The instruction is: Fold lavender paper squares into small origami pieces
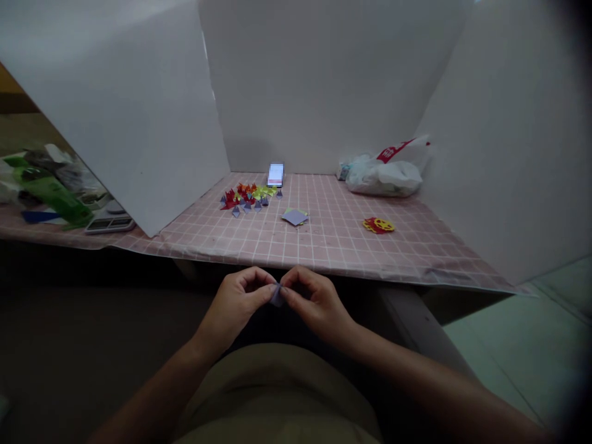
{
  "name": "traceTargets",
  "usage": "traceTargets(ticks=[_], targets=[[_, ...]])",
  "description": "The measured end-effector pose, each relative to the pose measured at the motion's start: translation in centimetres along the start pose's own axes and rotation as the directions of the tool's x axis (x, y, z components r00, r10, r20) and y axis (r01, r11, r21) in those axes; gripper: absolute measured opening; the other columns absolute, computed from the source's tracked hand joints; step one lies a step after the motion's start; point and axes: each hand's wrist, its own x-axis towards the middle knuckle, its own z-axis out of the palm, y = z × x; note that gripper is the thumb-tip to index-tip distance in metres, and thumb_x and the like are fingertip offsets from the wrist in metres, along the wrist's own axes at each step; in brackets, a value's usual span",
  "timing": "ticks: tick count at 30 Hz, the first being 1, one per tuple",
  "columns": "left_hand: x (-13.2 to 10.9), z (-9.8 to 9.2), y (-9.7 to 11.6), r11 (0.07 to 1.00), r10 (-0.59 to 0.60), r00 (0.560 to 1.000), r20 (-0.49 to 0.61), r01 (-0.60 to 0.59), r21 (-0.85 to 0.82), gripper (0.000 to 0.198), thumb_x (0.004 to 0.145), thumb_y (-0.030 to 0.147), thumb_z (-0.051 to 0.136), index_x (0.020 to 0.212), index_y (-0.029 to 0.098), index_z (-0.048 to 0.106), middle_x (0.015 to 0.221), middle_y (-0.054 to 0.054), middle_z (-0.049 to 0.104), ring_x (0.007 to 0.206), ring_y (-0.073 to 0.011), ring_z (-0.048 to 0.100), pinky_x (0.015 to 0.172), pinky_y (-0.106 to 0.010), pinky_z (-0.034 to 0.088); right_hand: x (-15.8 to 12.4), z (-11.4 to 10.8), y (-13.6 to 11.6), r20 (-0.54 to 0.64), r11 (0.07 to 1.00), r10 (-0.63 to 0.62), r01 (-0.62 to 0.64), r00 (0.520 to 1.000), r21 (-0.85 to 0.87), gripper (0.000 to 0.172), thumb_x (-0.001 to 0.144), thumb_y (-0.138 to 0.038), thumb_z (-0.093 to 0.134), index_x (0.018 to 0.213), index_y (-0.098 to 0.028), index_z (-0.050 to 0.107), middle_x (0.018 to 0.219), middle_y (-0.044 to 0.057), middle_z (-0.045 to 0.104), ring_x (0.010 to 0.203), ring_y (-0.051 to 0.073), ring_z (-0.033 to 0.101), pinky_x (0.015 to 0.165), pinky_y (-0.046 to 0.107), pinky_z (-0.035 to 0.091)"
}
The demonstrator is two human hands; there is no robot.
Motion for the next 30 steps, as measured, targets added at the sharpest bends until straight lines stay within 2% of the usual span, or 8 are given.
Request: traceTargets(ticks=[10, 16, 23, 26, 30], targets=[[-0.7, 0.5, 0.1, 0.996, 0.032, 0.999, -0.025, -0.030, 0.083, 0.014, 0.079, 0.031, 0.068, 0.080, 0.017, 0.067, 0.073, 0.000, 0.064, 0.069, -0.0140, 0.055, 0.066, -0.026, 0.043, -0.1, 0.3, -0.2, -0.027, 0.998, -0.026, 0.024, 0.999, -0.049, 0.010, 0.084, -0.018, 0.057, 0.074, -0.019, 0.056, 0.071, 0.000, 0.058, 0.065, 0.013, 0.052, 0.059, 0.026, 0.040], [-1.0, 0.6, -0.1, 0.988, 0.095, 0.994, -0.057, -0.087, 0.125, 0.018, 0.083, 0.034, 0.064, 0.082, 0.017, 0.068, 0.074, 0.000, 0.065, 0.071, -0.0146, 0.057, 0.066, -0.026, 0.044, -0.1, 0.3, -0.1, -0.039, 0.997, -0.019, 0.016, 0.999, -0.069, 0.009, 0.083, -0.017, 0.058, 0.074, -0.018, 0.055, 0.071, -0.001, 0.057, 0.064, 0.013, 0.051, 0.059, 0.025, 0.039], [-0.9, 0.9, -0.5, 0.976, 0.121, 0.987, -0.105, -0.098, 0.197, 0.014, 0.081, 0.032, 0.067, 0.080, 0.018, 0.069, 0.073, 0.000, 0.067, 0.070, -0.0149, 0.060, 0.065, -0.025, 0.045, -0.1, 0.3, -0.1, -0.046, 0.995, -0.068, 0.065, 0.997, -0.070, 0.010, 0.084, -0.016, 0.058, 0.075, -0.018, 0.054, 0.072, -0.001, 0.056, 0.065, 0.013, 0.051, 0.060, 0.025, 0.039], [-0.8, 0.7, -0.6, 0.984, 0.106, 0.986, -0.127, -0.086, 0.153, 0.015, 0.081, 0.032, 0.066, 0.077, 0.017, 0.068, 0.071, 0.000, 0.066, 0.068, -0.0141, 0.058, 0.063, -0.025, 0.044, 0.1, -0.1, -0.1, -0.023, 0.999, -0.044, 0.043, 0.999, -0.027, 0.010, 0.085, -0.018, 0.059, 0.076, -0.018, 0.057, 0.073, 0.000, 0.058, 0.067, 0.013, 0.053, 0.062, 0.026, 0.040], [-0.6, 0.3, -0.6, 0.996, 0.057, 0.991, -0.118, -0.049, 0.070, 0.017, 0.081, 0.034, 0.068, 0.078, 0.017, 0.068, 0.070, 0.001, 0.064, 0.065, -0.0123, 0.054, 0.063, -0.024, 0.043, 0.6, -0.7, -0.1, 0.037, 0.994, 0.052, -0.055, 0.998, 0.092, 0.012, 0.086, -0.023, 0.061, 0.076, -0.017, 0.059, 0.072, 0.000, 0.058, 0.068, 0.013, 0.052, 0.063, 0.026, 0.040]])
